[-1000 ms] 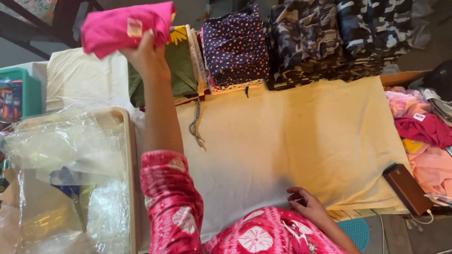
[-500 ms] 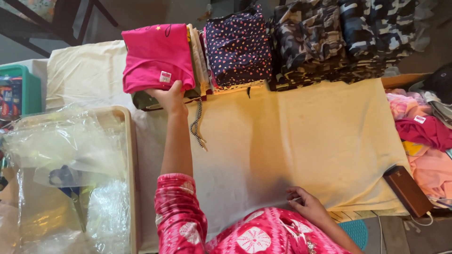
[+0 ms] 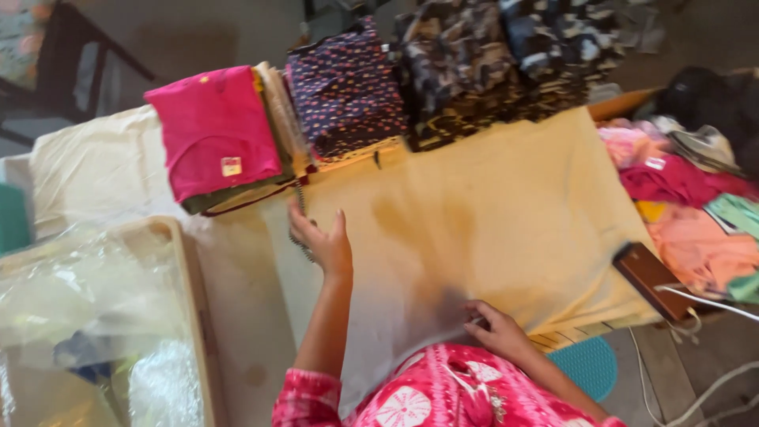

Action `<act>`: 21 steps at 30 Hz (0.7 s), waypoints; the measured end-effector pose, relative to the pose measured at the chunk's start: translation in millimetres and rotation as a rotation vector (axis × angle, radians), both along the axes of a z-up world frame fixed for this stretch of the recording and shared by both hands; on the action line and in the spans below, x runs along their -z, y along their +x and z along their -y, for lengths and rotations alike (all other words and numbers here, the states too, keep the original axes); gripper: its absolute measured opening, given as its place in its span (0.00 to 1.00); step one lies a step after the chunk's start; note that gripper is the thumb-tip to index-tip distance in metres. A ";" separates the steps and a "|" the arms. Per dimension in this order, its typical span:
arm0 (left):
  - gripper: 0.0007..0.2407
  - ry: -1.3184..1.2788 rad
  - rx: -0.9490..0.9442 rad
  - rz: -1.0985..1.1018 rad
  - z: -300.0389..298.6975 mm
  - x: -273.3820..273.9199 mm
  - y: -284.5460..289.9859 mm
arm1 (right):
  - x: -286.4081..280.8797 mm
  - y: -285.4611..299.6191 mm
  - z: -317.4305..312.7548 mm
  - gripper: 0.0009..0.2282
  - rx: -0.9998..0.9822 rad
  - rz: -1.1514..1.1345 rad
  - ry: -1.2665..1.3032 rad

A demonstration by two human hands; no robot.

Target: The person folds several t-shirts on a table, including a pink shirt, a green shirt, and a light blue shirt. They smooth each shirt, fold the sides and bottom up, and place the finished items in a neat stack.

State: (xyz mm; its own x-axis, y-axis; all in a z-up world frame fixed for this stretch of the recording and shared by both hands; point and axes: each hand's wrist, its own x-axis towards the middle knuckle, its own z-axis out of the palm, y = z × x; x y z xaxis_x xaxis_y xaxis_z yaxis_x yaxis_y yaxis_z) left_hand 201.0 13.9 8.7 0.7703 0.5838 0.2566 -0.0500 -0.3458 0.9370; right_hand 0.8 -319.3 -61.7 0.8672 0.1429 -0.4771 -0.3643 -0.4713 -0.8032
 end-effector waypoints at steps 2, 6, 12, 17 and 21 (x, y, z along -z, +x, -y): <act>0.36 0.000 0.100 -0.043 14.4 16.7 -30.5 | -22.2 2.8 -5.6 0.19 0.031 0.032 -0.025; 0.32 0.010 0.284 -0.154 38.1 28.2 -99.0 | -62.6 18.2 -1.9 0.20 0.124 0.150 -0.023; 0.30 0.082 0.281 -0.225 51.4 39.4 -179.8 | -82.4 50.7 57.3 0.22 0.334 0.351 0.136; 0.27 0.097 0.221 -0.249 75.2 17.4 -218.6 | -82.3 92.2 147.0 0.21 0.541 0.528 0.298; 0.23 0.121 0.180 -0.245 97.5 2.2 -234.1 | -74.1 120.6 245.5 0.17 0.681 0.822 -0.060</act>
State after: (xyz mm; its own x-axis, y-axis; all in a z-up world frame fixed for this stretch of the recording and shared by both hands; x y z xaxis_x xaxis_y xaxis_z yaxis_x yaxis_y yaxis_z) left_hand -33.0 -83.5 6.5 0.9056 0.4096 0.1098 0.1018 -0.4615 0.8813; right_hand 121.4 -564.8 12.5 0.8139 -0.4975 0.3000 0.0768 -0.4198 -0.9044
